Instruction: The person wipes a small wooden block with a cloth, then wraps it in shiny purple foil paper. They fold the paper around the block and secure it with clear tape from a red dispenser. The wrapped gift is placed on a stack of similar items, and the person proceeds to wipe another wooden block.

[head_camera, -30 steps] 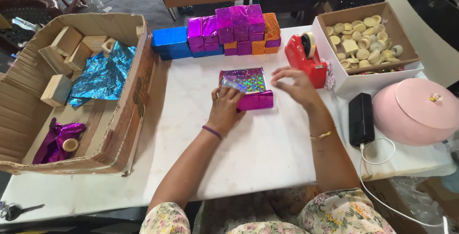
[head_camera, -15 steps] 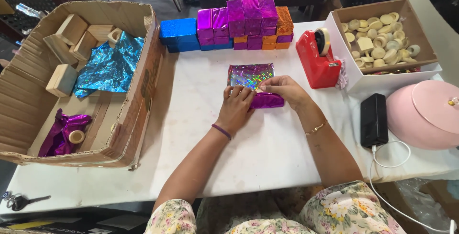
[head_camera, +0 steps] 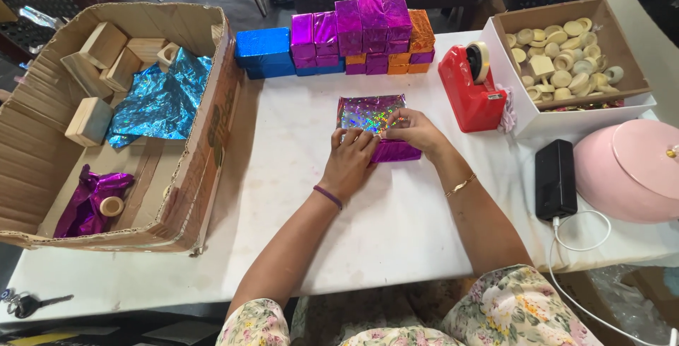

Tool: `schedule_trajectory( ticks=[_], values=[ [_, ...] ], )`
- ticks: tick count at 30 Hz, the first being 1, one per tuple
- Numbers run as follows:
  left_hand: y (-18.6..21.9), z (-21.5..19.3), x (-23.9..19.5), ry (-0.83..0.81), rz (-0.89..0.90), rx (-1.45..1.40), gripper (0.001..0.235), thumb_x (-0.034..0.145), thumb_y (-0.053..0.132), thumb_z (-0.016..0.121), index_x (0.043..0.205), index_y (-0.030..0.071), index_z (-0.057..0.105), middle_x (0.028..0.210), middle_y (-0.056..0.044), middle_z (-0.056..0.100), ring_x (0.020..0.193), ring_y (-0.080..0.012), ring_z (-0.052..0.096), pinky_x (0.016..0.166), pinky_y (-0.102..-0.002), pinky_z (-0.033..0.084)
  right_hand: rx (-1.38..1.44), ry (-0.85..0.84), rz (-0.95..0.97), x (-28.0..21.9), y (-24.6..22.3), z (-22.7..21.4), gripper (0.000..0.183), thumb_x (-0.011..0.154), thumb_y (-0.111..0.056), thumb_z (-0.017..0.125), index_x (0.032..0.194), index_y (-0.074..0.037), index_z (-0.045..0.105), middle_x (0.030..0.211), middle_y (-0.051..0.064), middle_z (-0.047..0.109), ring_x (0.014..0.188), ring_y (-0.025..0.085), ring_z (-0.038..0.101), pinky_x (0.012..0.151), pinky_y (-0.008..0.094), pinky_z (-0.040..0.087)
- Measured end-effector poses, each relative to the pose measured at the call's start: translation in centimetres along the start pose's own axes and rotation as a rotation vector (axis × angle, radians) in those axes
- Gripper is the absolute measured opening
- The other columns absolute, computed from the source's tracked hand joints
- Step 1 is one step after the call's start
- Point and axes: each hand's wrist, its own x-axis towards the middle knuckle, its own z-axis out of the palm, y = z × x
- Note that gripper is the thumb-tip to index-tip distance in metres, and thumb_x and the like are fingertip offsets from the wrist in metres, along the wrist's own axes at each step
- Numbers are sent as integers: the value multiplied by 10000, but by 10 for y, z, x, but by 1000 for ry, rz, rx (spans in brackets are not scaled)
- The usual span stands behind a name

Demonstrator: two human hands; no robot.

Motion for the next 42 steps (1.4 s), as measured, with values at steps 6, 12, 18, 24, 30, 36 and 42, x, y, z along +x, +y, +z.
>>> schedule_trajectory(
  ticks=[6, 12, 18, 24, 30, 36, 42],
  values=[
    [-1, 2, 0, 2, -1, 18, 504, 769, 271, 817, 1223, 120, 660, 1201, -3, 620, 1236, -204, 514, 1116, -460, 290, -356, 239, -59, 7, 7, 8, 142, 871, -184, 753, 947, -81, 693, 888, 42, 732, 833, 99, 654, 727, 286, 515],
    [-9, -5, 16, 12, -81, -127, 521, 678, 265, 858, 1167, 156, 714, 1188, -2, 657, 1227, -206, 541, 1114, -455, 304, -454, 185, -300, -36, -26, -8, 385, 966, -448, 685, 1108, -98, 761, 1056, 34, 764, 1032, 132, 676, 941, 304, 503],
    [-41, -4, 56, -450, -281, -269, 561, 591, 404, 927, 1088, 190, 778, 1142, -35, 680, 1217, -247, 547, 1012, -494, 292, -612, 211, -608, -30, -5, -36, 524, 818, -540, 797, 1153, -139, 762, 1261, 86, 730, 1281, 247, 613, 1109, 397, 445],
    [-67, 26, 61, -585, -223, -303, 740, 517, 507, 933, 1140, 150, 758, 1094, -91, 747, 1107, -288, 667, 972, -458, 397, -1043, 23, -413, -32, 0, -14, 971, 584, -642, 866, 1430, -262, 579, 1386, 55, 624, 1440, 259, 386, 1175, 478, 175],
    [-115, 90, 87, -436, -401, -318, 565, 903, 602, 747, 1283, 184, 724, 1235, -153, 707, 1200, -353, 624, 1056, -528, 397, -777, 84, -512, -23, 13, -26, 957, 722, -633, 834, 1529, -258, 483, 1484, 109, 520, 1469, 296, 358, 1174, 517, 173],
    [-135, 132, 109, -355, -459, -201, 503, 740, 394, 832, 1178, 168, 728, 1254, -159, 656, 1173, -363, 613, 974, -542, 414, -529, 232, -422, -15, 12, -34, 780, 804, -502, 792, 1480, -229, 515, 1355, 57, 669, 1374, 239, 520, 1151, 464, 370],
    [-113, 74, 113, -470, -472, -249, 291, 795, 268, 772, 1069, 169, 783, 1075, -96, 754, 1089, -295, 690, 1044, -466, 437, -410, 329, -466, 0, 26, -44, 638, 831, -400, 820, 1388, -169, 610, 1207, 61, 732, 1235, 212, 657, 1079, 420, 491]
  ],
)
